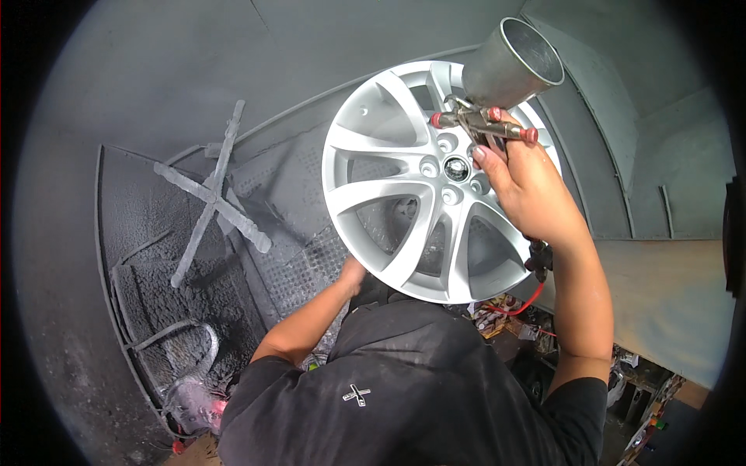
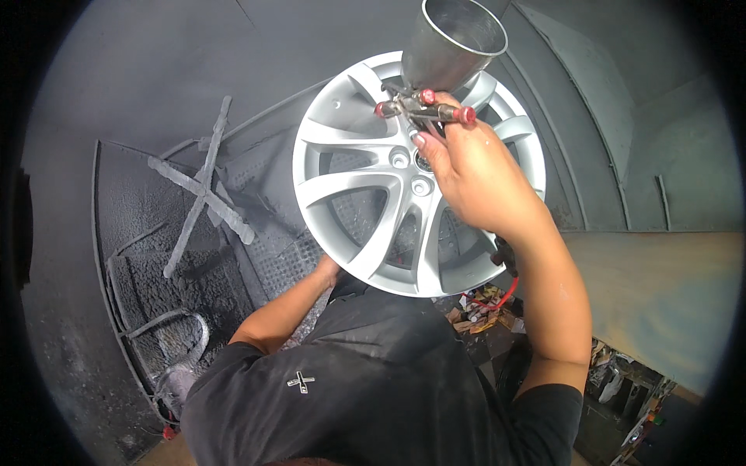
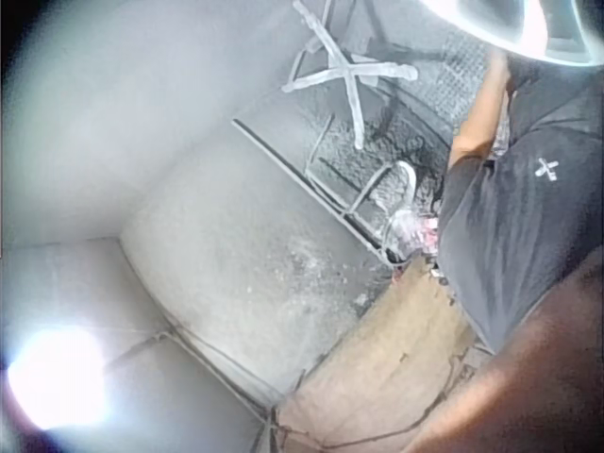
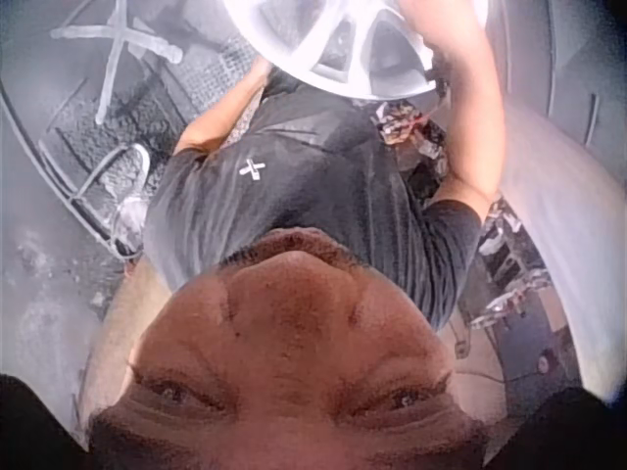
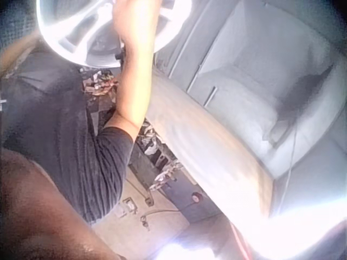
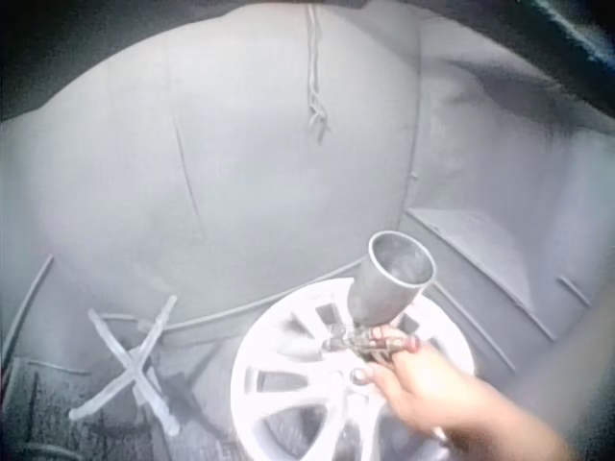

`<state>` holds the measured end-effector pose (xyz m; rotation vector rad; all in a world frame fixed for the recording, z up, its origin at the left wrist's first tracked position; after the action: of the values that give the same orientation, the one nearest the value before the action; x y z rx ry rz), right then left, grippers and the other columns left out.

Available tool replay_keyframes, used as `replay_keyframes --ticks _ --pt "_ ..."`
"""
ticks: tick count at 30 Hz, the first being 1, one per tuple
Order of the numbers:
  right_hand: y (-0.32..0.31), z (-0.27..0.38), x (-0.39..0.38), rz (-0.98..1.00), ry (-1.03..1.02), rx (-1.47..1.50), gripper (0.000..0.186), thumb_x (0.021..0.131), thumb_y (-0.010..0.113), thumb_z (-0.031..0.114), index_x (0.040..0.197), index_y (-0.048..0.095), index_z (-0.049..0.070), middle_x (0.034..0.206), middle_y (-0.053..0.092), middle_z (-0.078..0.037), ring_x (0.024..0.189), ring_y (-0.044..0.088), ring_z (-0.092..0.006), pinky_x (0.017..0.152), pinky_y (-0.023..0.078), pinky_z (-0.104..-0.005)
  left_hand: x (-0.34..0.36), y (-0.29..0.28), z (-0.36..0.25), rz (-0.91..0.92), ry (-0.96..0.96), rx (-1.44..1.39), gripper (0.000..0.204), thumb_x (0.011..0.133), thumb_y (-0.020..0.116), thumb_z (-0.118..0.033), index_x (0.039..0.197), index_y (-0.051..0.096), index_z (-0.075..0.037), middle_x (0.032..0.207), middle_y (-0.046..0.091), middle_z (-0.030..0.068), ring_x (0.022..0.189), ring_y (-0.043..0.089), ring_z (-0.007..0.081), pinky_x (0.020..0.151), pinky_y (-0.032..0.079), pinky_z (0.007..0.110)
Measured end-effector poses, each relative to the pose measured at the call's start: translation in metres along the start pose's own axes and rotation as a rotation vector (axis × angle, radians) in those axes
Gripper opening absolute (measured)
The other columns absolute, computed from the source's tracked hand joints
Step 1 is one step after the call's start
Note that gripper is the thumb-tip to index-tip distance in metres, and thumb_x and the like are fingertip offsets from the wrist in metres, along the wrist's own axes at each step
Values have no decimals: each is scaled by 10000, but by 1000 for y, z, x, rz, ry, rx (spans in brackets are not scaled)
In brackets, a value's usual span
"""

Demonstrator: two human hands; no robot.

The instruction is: The person paints a car wheel by hand using a spray gun, rotating the wheel on a stand and applying paint to the inner and outer surfaces.

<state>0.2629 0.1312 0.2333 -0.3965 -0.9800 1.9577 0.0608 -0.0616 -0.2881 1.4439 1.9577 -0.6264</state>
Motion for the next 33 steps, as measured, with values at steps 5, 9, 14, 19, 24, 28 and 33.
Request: replay_keyframes --ticks 5,9,14,19,24,28,33 --pt "-19 -23 4 -131 67 -65 241 1024 550 150 1013 577 -89 943 650 -247 870 619 -437 802 498 -463 8 -12 -68 45 -7 -270 413 995 564 -348 1243 632 -26 1172 675 127 1094 641 254 989 485 453" --pt "-30 -40 3 -168 214 -67 257 1026 553 167 978 582 -83 856 638 -249 851 639 -404 788 488 -470 18 -23 -77 77 8 -303 404 1015 550 -323 1293 599 -34 1188 672 109 1087 645 258 977 504 423" --pt "-34 -68 -1 -149 379 -150 286 1023 562 179 921 581 -87 824 621 -237 787 614 -358 760 477 -455 -1 -7 -79 70 10 -261 374 1030 542 -284 1306 597 -36 1178 678 106 1075 647 251 980 504 430" --pt "-19 -50 -7 -147 201 21 275 1025 564 180 916 595 -71 819 632 -212 779 611 -337 748 481 -444 -22 11 -73 127 -40 -283 386 1034 537 -261 1348 575 -40 1228 662 110 1125 624 251 987 495 438" --pt "-10 -34 -1 -70 172 -128 262 1019 574 162 916 594 -78 869 650 -245 820 627 -404 761 484 -475 -23 18 -34 96 -67 -322 347 1041 520 -258 1309 593 -51 1184 671 101 1107 626 241 948 509 441" --pt "-16 -40 -2 -138 131 -117 288 1022 566 164 897 586 -95 872 644 -269 833 619 -442 769 482 -491 -35 35 -19 136 -99 -352 288 1059 479 -241 1252 611 -74 1143 674 77 1043 632 201 877 525 373" --pt "-23 -46 -2 -168 198 -193 257 1012 569 133 914 582 -104 875 642 -290 850 618 -468 773 481 -507 -53 54 -6 242 -170 -276 279 1073 451 -234 1244 614 -84 1151 677 59 1029 645 188 863 538 354"
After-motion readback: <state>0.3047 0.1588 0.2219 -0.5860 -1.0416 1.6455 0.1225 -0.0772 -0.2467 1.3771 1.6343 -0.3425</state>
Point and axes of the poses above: each hand's wrist, its own x-axis towards the middle knuckle, its own y-axis out of the palm, z = x × y, the point moved 10 cm from there along x, towards the middle knuckle
